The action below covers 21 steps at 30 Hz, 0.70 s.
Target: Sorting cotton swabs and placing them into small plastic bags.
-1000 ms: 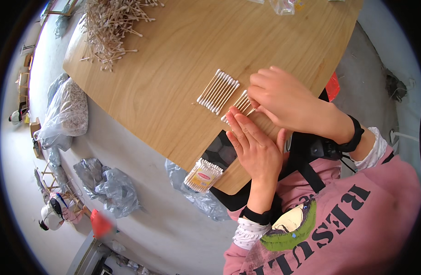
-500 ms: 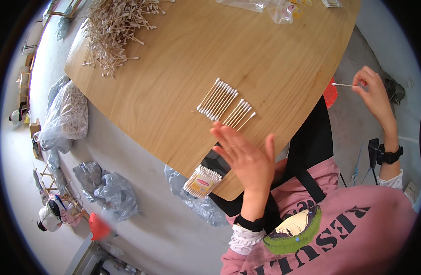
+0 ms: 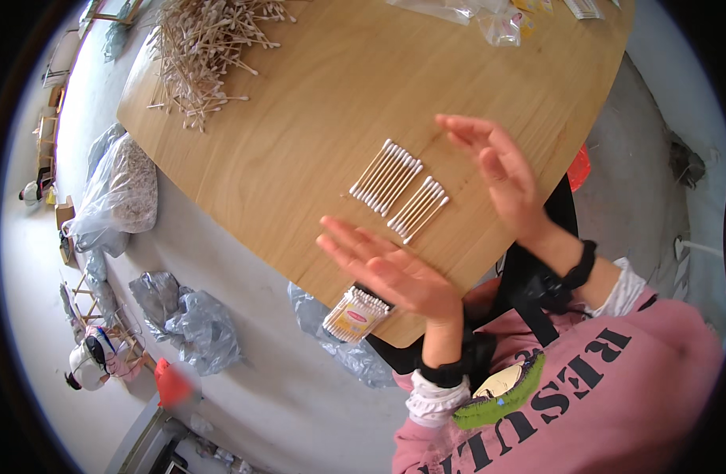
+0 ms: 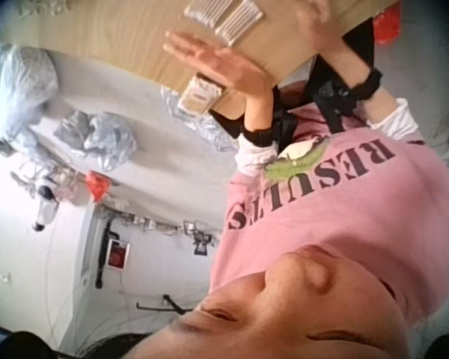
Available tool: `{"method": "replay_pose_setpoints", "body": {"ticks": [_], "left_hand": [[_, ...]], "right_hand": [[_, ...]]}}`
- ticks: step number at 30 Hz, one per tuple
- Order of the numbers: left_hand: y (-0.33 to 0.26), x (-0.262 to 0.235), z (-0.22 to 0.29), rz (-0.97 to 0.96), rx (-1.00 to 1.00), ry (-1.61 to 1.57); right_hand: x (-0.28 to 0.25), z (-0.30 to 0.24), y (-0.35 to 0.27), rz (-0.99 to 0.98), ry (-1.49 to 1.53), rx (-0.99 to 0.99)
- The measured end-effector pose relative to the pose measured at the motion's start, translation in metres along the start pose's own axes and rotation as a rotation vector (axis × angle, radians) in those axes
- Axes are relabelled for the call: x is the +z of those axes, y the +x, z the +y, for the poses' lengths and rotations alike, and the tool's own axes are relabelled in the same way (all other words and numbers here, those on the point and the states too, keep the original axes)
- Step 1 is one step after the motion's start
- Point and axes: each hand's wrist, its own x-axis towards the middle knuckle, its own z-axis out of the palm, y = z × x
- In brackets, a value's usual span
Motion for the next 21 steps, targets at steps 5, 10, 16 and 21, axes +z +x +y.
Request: {"method": "replay_pose_setpoints", "body": {"ticks": [5,10,16,21], "left_hand": [[0.004,0.015,-0.003,-0.002,-0.039,-0.17],[0.029,0.008,0.002,0.021,-0.031,-0.135],[0.026,0.012,0.001,-0.074,-0.098,-0.194],[0.017,0.0,0.007,-0.109,-0.103,-0.202]], "right_hand": [[0.043,-0.002,0.01,0.003,0.05,-0.005],[0.027,-0.003,0.044,-0.062,0.027,-0.03],[0.034,0.004,0.034,-0.178,0.042,0.049],[0.03,-0.006,0.022,-0.082,0.102,0.079]]}}
